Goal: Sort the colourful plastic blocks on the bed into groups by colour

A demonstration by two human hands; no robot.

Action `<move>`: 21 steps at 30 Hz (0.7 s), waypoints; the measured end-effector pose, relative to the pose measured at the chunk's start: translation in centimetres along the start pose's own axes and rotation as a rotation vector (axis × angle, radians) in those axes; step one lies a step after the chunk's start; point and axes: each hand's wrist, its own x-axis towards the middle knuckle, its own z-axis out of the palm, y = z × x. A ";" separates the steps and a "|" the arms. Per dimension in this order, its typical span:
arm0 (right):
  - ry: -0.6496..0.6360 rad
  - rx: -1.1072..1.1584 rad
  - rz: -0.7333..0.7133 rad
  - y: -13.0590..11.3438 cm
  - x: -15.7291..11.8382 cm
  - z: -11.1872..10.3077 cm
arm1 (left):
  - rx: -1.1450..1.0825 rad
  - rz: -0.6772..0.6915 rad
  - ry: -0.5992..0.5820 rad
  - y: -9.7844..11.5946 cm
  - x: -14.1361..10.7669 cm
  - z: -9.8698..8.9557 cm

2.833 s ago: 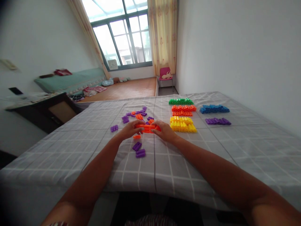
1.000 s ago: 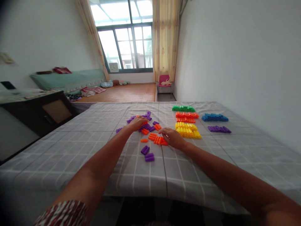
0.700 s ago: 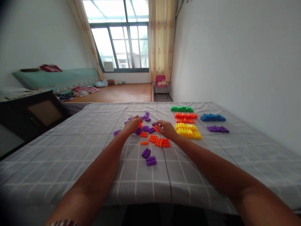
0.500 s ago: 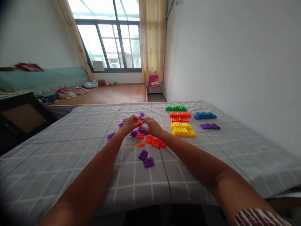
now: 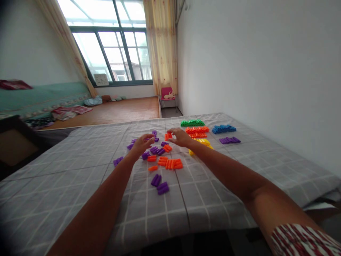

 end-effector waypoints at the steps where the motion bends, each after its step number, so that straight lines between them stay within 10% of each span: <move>1: -0.001 -0.041 0.072 1.9 0.0 -1.5 | 0.018 -0.014 -0.006 0.3 0.1 -0.5; 8: -0.027 -0.381 0.507 14.5 -1.2 -9.8 | 0.481 0.144 -0.051 0.3 -1.5 -4.4; 14: -0.194 -0.326 0.470 18.0 -1.3 -8.3 | 0.510 0.219 0.217 -3.0 -4.1 -6.1; 21: -0.287 -0.325 0.456 18.8 -0.4 -7.6 | 0.494 0.231 0.252 -4.1 -5.0 -7.6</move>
